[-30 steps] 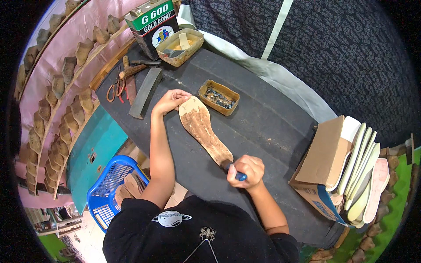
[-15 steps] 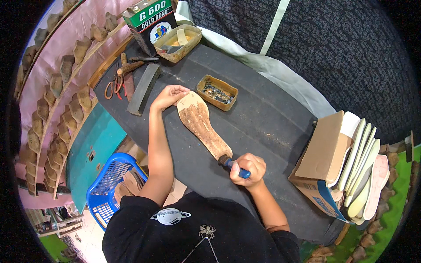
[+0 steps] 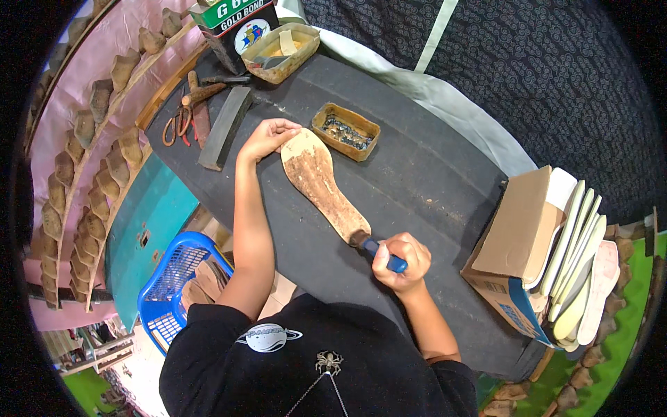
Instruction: The person takes shoe soles from a cardboard box, applies adhesive to their surfaces using a brush, and places the glued soles into a blue basket.
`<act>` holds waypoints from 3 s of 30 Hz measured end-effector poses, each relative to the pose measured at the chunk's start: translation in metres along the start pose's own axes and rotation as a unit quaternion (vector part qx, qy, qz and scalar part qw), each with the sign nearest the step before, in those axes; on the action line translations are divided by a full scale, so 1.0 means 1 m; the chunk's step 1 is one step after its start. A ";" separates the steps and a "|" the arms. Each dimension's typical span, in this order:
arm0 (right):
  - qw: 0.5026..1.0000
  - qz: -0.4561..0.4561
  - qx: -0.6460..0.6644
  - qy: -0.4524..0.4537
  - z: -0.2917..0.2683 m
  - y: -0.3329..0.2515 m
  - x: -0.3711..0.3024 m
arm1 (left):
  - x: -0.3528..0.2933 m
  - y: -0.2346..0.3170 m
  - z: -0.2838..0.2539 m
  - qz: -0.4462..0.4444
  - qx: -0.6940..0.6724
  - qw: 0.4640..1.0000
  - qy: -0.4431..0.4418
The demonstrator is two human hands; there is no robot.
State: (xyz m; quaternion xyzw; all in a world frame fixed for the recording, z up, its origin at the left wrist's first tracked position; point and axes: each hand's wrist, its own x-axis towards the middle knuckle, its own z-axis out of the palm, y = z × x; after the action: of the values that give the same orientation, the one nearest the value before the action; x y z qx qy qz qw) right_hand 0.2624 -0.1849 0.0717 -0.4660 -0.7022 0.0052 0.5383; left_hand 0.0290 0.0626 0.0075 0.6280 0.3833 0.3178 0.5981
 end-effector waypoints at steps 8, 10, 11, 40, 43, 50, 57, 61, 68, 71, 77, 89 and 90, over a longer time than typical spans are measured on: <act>0.999 -0.034 0.035 -0.006 0.022 0.004 0.002 | 0.004 -0.007 0.000 0.021 0.009 1.000 -0.002; 0.999 -0.033 0.037 -0.014 0.010 0.005 -0.009 | 0.004 -0.007 -0.001 0.015 0.010 1.000 -0.007; 0.999 -0.030 0.035 -0.013 0.002 0.006 -0.012 | 0.002 -0.007 -0.002 0.009 0.010 1.000 -0.011; 0.981 0.011 0.144 -0.126 -0.005 0.015 0.007 | 0.003 -0.002 0.000 0.007 0.011 1.000 -0.002; 0.980 0.008 0.128 -0.150 -0.013 0.018 0.008 | 0.002 -0.003 -0.001 0.009 0.009 1.000 0.007; 0.986 0.082 0.134 -0.053 -0.025 0.029 0.004 | 0.000 0.002 0.000 0.006 0.017 1.000 0.001; 0.988 0.025 0.151 -0.028 0.000 0.034 -0.001 | 0.003 0.003 0.001 0.007 0.020 1.000 0.001; 0.971 0.120 0.205 0.002 -0.009 0.039 -0.010 | 0.002 -0.001 -0.002 0.012 0.003 1.000 -0.007; 0.979 0.094 0.166 0.069 -0.014 0.040 -0.006 | 0.003 -0.003 -0.003 0.005 0.000 1.000 -0.008; 0.980 0.047 0.155 0.114 0.005 0.038 0.006 | 0.002 -0.002 0.000 0.004 0.006 1.000 -0.007; 0.986 0.077 0.137 0.057 0.011 0.047 0.014 | 0.001 -0.006 0.002 0.005 -0.002 1.000 0.015; 0.942 0.234 0.167 0.173 0.020 0.047 0.031 | 0.004 -0.005 -0.001 0.005 -0.002 1.000 0.005; 0.945 0.246 0.155 0.153 0.024 0.052 0.030 | 0.005 -0.003 0.000 0.009 -0.005 1.000 0.005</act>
State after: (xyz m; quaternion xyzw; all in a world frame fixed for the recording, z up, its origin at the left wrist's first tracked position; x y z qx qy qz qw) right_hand 0.2783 -0.1240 0.0578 -0.5301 -0.4656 0.1746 0.6869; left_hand 0.0314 0.0667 0.0037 0.6267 0.3793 0.3281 0.5964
